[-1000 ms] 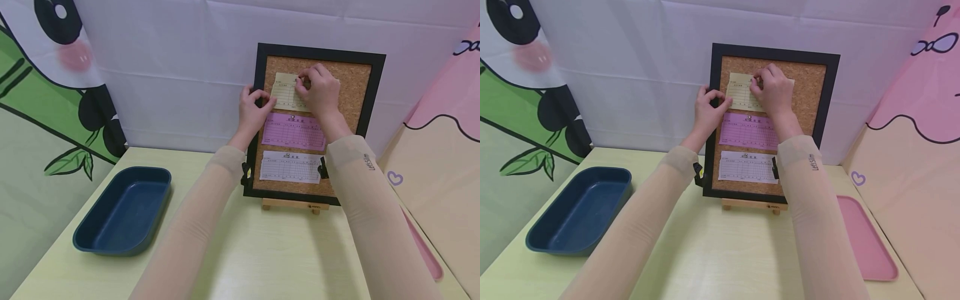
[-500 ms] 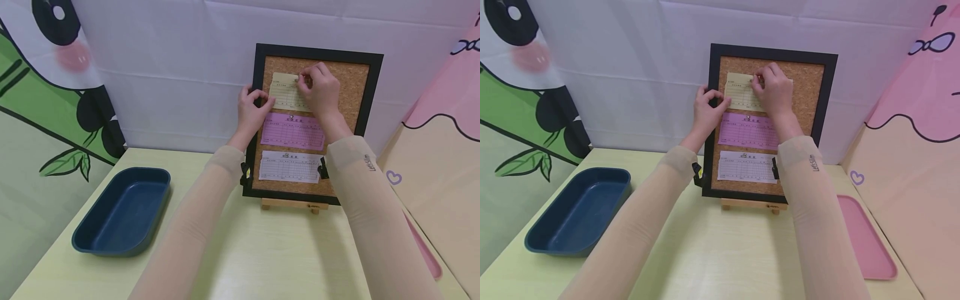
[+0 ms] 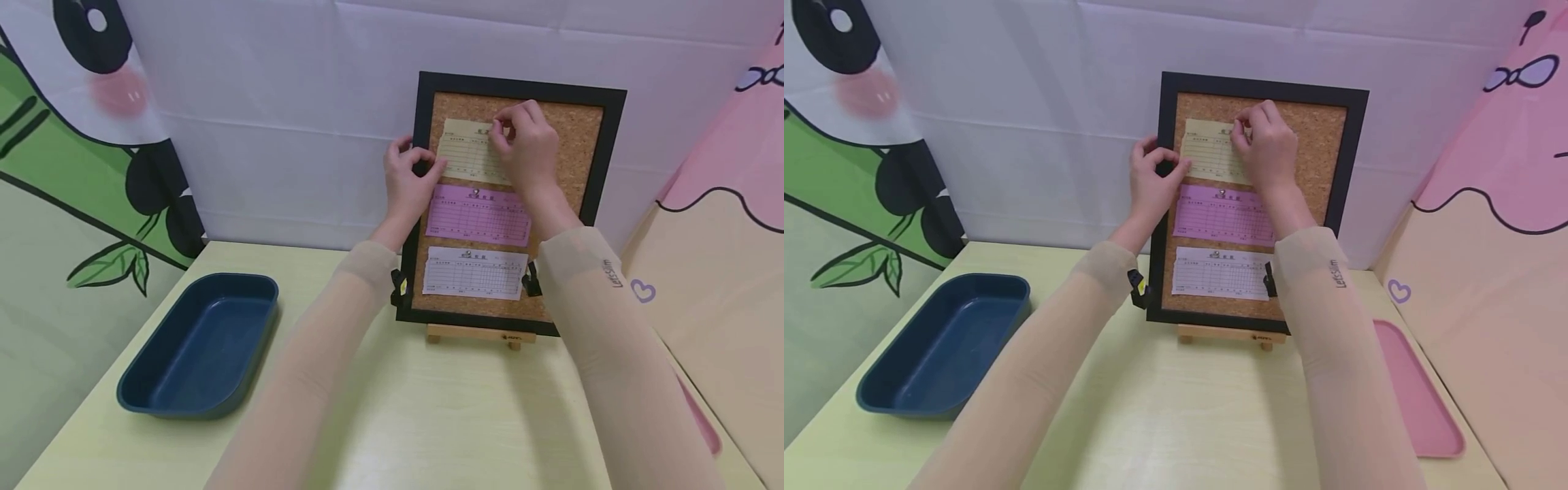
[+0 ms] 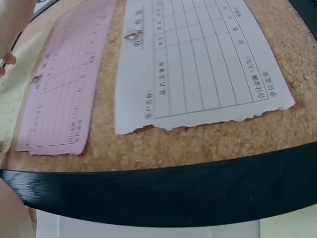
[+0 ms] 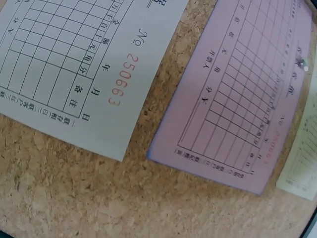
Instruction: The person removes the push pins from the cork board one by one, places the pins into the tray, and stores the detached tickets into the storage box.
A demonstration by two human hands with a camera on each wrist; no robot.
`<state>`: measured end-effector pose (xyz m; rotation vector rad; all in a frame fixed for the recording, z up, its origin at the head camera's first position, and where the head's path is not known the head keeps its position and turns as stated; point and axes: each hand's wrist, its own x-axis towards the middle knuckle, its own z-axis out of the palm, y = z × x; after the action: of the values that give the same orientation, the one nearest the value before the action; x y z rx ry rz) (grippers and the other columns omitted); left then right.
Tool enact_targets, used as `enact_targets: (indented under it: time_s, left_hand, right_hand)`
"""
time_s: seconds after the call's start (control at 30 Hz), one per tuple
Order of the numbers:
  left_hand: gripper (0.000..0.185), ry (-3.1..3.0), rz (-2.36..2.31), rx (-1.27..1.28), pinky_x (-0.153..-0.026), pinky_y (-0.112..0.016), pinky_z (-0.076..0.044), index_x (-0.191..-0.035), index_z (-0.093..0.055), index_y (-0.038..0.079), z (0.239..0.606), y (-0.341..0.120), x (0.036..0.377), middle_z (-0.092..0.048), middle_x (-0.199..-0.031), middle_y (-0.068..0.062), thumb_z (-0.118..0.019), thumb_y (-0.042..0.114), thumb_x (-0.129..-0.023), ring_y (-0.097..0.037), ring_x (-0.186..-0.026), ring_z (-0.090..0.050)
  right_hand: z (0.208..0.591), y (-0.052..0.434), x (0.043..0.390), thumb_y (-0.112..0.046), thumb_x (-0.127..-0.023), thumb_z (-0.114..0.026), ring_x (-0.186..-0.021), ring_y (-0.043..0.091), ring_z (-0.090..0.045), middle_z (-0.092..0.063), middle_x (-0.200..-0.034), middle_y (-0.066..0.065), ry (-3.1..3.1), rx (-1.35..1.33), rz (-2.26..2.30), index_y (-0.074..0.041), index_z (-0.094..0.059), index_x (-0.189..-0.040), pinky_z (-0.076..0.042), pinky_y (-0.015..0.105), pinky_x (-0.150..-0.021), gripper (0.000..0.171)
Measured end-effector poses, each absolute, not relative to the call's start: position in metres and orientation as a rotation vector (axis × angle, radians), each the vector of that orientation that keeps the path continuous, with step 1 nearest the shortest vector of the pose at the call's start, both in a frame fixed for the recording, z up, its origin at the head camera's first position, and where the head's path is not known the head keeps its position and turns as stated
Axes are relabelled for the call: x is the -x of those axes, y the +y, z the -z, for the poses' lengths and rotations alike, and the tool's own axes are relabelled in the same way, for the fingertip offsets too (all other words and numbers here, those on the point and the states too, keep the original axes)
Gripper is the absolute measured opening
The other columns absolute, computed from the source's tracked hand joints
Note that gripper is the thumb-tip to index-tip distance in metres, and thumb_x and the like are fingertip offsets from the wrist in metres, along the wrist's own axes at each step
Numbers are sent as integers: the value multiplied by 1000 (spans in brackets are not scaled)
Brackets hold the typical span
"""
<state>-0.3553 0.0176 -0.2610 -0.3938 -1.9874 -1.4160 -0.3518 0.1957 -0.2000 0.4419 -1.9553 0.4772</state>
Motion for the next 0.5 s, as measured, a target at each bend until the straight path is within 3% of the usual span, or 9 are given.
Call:
enact_targets:
  time_s: [0.3, 0.5]
  left_hand:
    - [24, -1979, 1462, 379, -102, -24, -33, -85, -68, 7, 252, 7, 344, -45, -132, -3, -70, 31, -86, -16, -126, -35]
    - [26, -1992, 1471, 413, -87, -27, -42, -87, -67, 5, 247, -1, 337, -53, -119, -5, -71, 31, -85, -17, -116, -44]
  right_hand:
    - [193, 207, 327, -18, -93, -54, -75, 25, -58, -62, -91, 14, -1950, -438, -475, 0, -68, -94, -40, 30, -66, 23]
    - [189, 215, 310, -15, -93, -54, -75, 25, -59, -62, -88, 16, -1930, -499, -471, 3, -67, -92, -42, 28, -67, 22]
